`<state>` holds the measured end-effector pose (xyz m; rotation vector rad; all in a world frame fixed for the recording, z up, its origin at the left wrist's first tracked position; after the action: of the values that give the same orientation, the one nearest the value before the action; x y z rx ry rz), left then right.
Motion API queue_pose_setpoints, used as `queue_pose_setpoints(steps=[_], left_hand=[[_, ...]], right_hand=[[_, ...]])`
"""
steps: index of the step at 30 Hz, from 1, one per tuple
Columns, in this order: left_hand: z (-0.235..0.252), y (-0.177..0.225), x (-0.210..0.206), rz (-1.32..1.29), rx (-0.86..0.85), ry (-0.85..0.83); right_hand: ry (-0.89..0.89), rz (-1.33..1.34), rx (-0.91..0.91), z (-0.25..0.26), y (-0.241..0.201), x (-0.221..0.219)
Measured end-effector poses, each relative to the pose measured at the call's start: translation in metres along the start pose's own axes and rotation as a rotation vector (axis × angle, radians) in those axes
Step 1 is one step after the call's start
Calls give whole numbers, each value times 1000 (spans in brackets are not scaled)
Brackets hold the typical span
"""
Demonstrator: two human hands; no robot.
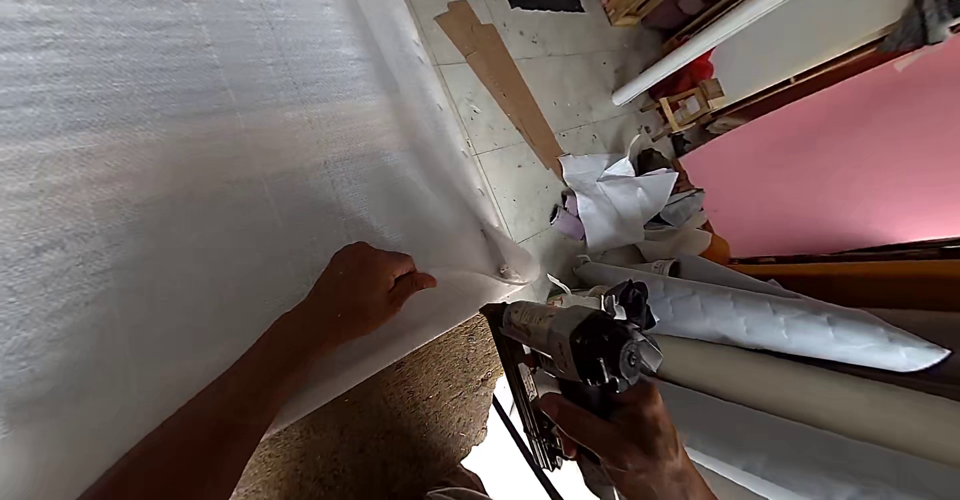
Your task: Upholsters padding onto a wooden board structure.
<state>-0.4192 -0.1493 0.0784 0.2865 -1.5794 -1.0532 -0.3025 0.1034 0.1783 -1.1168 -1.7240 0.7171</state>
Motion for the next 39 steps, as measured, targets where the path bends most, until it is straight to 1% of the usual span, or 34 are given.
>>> queue_pose_setpoints(steps=[3,5,8,13,17,21,23,24,26,28,29,30,31,33,35,37,39], left_hand=[[0,2,0,8,-3,-28],[0,3,1,15,-6,-44],[1,3,-1,-13,36,-130],[2,5,4,-67,-52,-81],[1,10,4,-74,-76,-111],[-6,8,15,-69,-65,-148],[-26,4,35,-36,-46,-146],[-45,-1,49,2,-21,-140],[-101,-17,79,108,81,-141],[-171,-41,105,206,267,-209],[-201,-54,116,241,333,-236],[-224,-66,125,254,354,-234],[-240,-75,132,236,337,-195],[-253,-86,141,176,262,-78],[-251,-94,138,150,179,-14],[-248,-101,136,125,134,54],[-248,-103,136,104,125,71]], right_hand=[[-27,-26,21,-9,-5,-23],[-84,-34,47,-15,-16,-37],[-140,-92,41,-24,-19,-64],[-174,-177,79,-41,-42,-100],[-201,-256,77,-53,-42,-135],[-226,-275,75,-73,-59,-168],[-243,-265,100,-79,-54,-189],[-242,-261,116,-82,-52,-196],[-235,-244,142,-90,-59,-205],[-247,-235,153,-101,-70,-210],[-246,-239,155,-104,-73,-213],[-243,-246,151,-106,-74,-217],[-241,-259,141,-107,-73,-222],[-247,-286,121,-104,-66,-234],[-245,-305,114,-105,-62,-247],[-266,-302,139,-111,-73,-255],[-291,-288,157,-119,-83,-266]])
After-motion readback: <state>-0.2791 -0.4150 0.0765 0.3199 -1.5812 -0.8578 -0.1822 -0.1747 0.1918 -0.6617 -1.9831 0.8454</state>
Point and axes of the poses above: each hand's wrist, its own z-axis towards the middle knuckle, its own x-axis out of the back of the hand, y = z × x, the point moved 8 cm from there along z, towards the middle knuckle, and after that the axes turned 2 degrees about -x, right-handed, at the moved point
